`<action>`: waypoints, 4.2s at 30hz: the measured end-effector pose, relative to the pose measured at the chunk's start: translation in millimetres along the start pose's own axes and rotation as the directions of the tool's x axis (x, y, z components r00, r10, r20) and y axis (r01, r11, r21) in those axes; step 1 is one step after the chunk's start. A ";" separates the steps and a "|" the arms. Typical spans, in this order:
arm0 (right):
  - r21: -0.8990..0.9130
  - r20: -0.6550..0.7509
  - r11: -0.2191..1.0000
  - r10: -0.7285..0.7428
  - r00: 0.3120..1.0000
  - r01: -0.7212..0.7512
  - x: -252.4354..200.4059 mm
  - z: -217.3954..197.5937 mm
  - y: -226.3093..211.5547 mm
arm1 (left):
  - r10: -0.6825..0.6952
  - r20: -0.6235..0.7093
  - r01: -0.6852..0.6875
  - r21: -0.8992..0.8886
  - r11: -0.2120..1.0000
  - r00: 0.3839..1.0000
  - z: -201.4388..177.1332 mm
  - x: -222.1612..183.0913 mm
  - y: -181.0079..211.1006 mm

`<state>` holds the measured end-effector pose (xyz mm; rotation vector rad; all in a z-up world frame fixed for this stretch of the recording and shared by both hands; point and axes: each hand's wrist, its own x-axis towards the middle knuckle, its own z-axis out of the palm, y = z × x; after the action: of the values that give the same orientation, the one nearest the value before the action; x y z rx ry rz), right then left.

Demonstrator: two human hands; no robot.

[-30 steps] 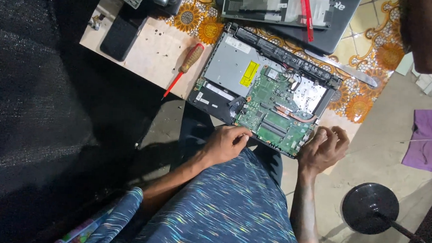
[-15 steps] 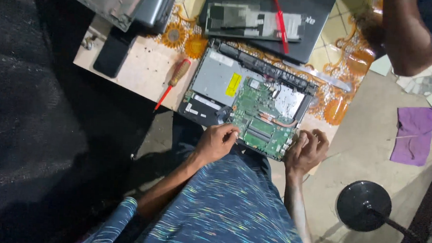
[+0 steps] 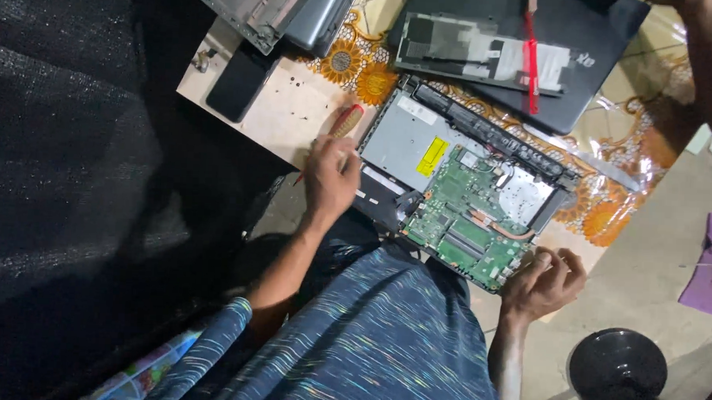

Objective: Removing an internal optical drive from a laptop using a screwdriver and manual extraction.

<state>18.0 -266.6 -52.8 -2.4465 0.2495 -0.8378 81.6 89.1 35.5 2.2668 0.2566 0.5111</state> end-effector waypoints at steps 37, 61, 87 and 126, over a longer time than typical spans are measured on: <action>0.136 0.076 0.987 0.072 0.994 -0.082 6.6 -4.3 -7.6 | -0.204 0.402 0.086 0.293 0.952 0.893 61.8 11.5 49.7; 0.160 0.062 0.987 0.024 0.998 -0.034 3.1 -1.8 0.3 | -0.167 0.351 0.059 0.297 0.953 0.921 67.3 11.1 36.9; 0.082 0.096 0.993 0.079 0.992 -0.087 17.0 -4.6 -29.9 | -0.170 0.374 0.226 -0.114 0.967 0.912 61.7 43.7 -25.7; 0.298 0.253 0.946 0.052 0.966 -0.129 56.2 -42.2 -92.3 | -0.232 0.331 0.365 -0.432 0.824 0.915 -7.9 14.1 63.8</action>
<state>36.7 -226.1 54.3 -2.1919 0.1269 -0.4886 92.3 56.0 91.4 1.7268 0.3055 0.0806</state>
